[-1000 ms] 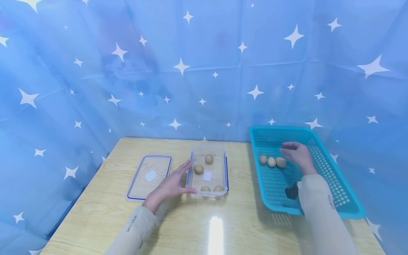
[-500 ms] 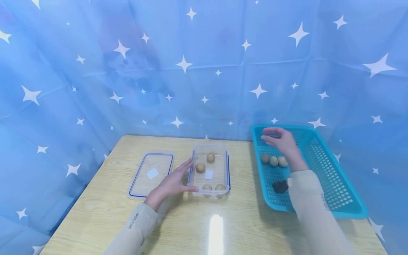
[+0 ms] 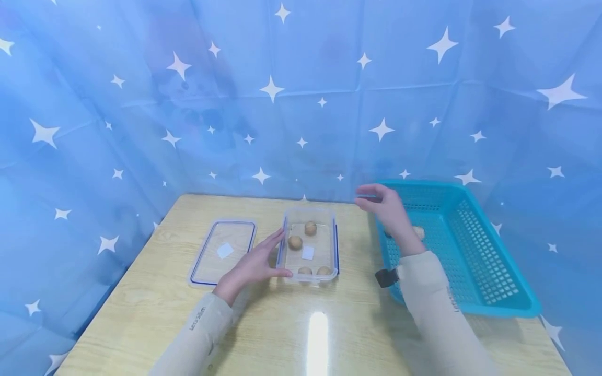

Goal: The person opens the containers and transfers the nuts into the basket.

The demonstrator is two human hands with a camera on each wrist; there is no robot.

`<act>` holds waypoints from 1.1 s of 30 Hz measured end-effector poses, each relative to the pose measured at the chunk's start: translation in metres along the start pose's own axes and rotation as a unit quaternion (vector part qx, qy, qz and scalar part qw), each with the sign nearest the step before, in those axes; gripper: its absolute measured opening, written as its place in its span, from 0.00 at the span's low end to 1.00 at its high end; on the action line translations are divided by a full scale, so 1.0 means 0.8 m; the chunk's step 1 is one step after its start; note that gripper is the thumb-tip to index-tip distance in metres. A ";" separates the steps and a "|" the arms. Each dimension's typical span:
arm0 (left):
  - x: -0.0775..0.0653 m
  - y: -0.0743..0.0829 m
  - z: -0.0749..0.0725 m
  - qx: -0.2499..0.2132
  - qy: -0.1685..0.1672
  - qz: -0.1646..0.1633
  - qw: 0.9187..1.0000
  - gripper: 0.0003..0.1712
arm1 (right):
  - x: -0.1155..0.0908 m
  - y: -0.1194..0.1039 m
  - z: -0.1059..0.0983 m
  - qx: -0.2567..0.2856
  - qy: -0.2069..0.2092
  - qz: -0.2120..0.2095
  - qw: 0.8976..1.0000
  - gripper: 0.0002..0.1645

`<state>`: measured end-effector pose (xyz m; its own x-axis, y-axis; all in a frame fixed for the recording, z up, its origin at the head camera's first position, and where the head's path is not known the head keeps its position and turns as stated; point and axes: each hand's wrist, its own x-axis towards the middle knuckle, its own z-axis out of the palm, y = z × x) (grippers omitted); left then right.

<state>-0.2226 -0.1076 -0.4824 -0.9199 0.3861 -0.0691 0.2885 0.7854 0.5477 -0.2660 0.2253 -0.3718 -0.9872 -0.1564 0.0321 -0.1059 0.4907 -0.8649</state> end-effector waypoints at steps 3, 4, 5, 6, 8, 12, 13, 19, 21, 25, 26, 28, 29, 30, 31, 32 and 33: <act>0.002 -0.001 -0.003 0.004 0.001 0.000 1.000 0.66 | 0.000 -0.006 0.013 0.007 -0.002 -0.008 1.000 0.32; 0.003 -0.001 -0.003 0.006 0.001 0.000 1.000 0.66 | 0.000 -0.007 0.017 0.014 -0.005 -0.011 1.000 0.32; 0.003 -0.001 -0.004 0.007 0.002 0.001 1.000 0.66 | 0.000 -0.008 0.021 0.020 -0.008 -0.013 1.000 0.32; 0.004 -0.002 -0.005 0.008 0.001 0.001 1.000 0.66 | -0.001 -0.009 0.026 0.024 -0.011 -0.015 1.000 0.32; 0.004 -0.002 -0.006 0.006 0.002 0.002 1.000 0.66 | -0.001 -0.008 0.036 0.034 -0.018 -0.022 0.999 0.32; 0.004 -0.001 -0.008 0.001 0.002 0.008 1.000 0.66 | 0.003 0.000 0.062 0.053 -0.027 -0.019 0.998 0.29; 0.005 0.000 -0.009 0.000 0.001 0.010 1.000 0.66 | 0.005 0.002 0.069 0.059 -0.030 -0.019 0.998 0.28; 0.006 0.000 -0.008 -0.007 -0.005 0.011 1.000 0.66 | 0.007 0.018 0.115 0.082 -0.037 -0.025 0.996 0.26; 0.006 0.000 -0.008 -0.011 -0.004 0.012 1.000 0.65 | 0.008 0.023 0.129 0.098 -0.038 -0.016 0.994 0.26; 0.004 -0.001 -0.007 -0.014 -0.001 0.015 1.000 0.65 | 0.012 0.031 0.158 0.131 -0.045 0.004 0.990 0.27; 0.004 -0.002 -0.007 -0.013 -0.001 0.014 1.000 0.65 | 0.014 0.033 0.166 0.139 -0.047 0.010 0.989 0.28; 0.003 -0.003 -0.006 -0.009 0.000 0.013 1.000 0.65 | 0.016 0.037 0.183 0.140 -0.046 0.028 0.989 0.30; 0.002 -0.004 -0.006 -0.009 0.001 0.013 1.000 0.65 | 0.017 0.040 0.190 0.139 -0.044 0.037 0.989 0.31; 0.001 -0.004 -0.005 -0.008 0.003 0.014 1.000 0.65 | 0.018 0.042 0.198 0.136 -0.047 0.047 0.988 0.32; 0.001 -0.005 -0.004 -0.006 0.003 0.013 1.000 0.65 | 0.019 0.045 0.205 0.133 -0.052 0.056 0.988 0.34; 0.000 -0.006 -0.004 -0.005 0.002 0.013 1.000 0.65 | 0.020 0.047 0.211 0.130 -0.056 0.065 0.988 0.35; 0.000 -0.006 -0.003 -0.004 0.003 0.015 1.000 0.65 | 0.020 0.049 0.216 0.126 -0.060 0.075 0.987 0.37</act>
<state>-0.2246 -0.1125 -0.4830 -0.9126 0.4061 -0.0481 0.3133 0.7699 0.5560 -0.2653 0.0938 -0.4915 -0.9664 -0.2064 -0.1532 0.0894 0.2889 -0.9532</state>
